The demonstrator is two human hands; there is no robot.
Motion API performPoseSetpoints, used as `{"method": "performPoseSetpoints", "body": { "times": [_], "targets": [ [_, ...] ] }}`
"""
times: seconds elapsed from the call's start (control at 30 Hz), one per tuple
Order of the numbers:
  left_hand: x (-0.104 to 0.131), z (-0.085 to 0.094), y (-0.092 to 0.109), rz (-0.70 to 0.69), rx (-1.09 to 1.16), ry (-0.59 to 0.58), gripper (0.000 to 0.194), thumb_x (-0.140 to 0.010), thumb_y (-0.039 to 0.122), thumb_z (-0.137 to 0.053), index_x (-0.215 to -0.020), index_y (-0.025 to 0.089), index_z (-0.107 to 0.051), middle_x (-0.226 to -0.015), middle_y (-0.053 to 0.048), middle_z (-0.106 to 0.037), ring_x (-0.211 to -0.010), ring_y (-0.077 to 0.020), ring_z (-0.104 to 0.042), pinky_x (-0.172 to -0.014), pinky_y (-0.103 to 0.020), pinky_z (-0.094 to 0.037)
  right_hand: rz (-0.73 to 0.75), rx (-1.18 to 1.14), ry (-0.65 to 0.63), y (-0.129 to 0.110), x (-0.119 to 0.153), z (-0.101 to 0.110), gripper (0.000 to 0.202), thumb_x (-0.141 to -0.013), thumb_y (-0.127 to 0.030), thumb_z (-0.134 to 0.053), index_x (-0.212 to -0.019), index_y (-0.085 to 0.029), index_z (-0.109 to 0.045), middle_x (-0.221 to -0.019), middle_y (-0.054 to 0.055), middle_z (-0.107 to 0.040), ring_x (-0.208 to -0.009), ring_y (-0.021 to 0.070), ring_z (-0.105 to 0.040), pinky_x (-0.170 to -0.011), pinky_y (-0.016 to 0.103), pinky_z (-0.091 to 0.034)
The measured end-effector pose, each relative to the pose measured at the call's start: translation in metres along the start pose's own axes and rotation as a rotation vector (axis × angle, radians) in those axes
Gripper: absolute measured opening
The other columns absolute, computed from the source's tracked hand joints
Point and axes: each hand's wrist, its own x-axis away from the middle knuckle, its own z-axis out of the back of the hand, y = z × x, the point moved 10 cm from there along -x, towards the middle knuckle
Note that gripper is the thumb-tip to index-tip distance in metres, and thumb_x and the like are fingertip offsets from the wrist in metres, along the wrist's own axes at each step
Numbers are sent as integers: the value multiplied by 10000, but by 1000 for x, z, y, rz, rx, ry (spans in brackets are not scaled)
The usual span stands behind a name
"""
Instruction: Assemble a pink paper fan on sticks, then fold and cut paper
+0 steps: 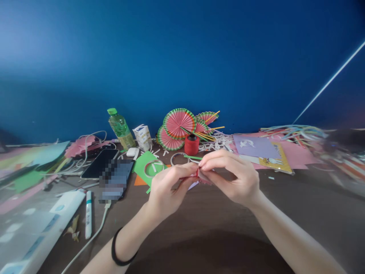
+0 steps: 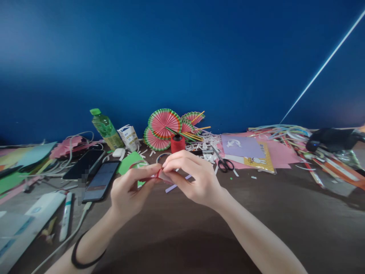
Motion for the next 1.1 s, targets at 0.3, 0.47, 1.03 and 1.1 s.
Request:
{"method": "performPoseSetpoints", "body": {
  "times": [0.3, 0.47, 1.03, 1.1],
  "targets": [
    [-3, -1, 8, -77, -13, -12, 171, -784, 86, -591, -907, 204, -574, -909, -28, -713, -829, -139, -674, -725, -218, -557, 6, 1, -23, -1, -1, -1, 154, -806, -73, -533, -870, -196, -600, -833, 62, -650, -804, 164, -620, -684, 294, -523],
    [-2, 0, 8, -78, -30, -6, 154, -785, 95, -590, -894, 204, -590, -899, -31, -716, -808, -148, -678, -705, -230, -562, 0, 16, -30, -1, -2, -1, 140, -817, -100, -521, -861, -203, -604, -824, 58, -652, -790, 168, -624, -669, 294, -524],
    [1, -2, 0, -15, 47, -12, 216, -761, 63, -610, -916, 209, -572, -918, -21, -708, -818, -135, -672, -649, -189, -549, -13, 16, -39, -1, -2, -1, 144, -810, -73, -527, -849, -199, -582, -827, 51, -646, -798, 156, -614, -684, 288, -516],
    [1, -2, -1, -10, 57, -15, 225, -763, 58, -606, -925, 209, -570, -917, -20, -707, -822, -135, -670, -657, -190, -549, -13, 14, -41, -1, -2, -2, 144, -809, -72, -526, -849, -198, -583, -832, 51, -648, -803, 156, -616, -689, 287, -516]
  ]
}}
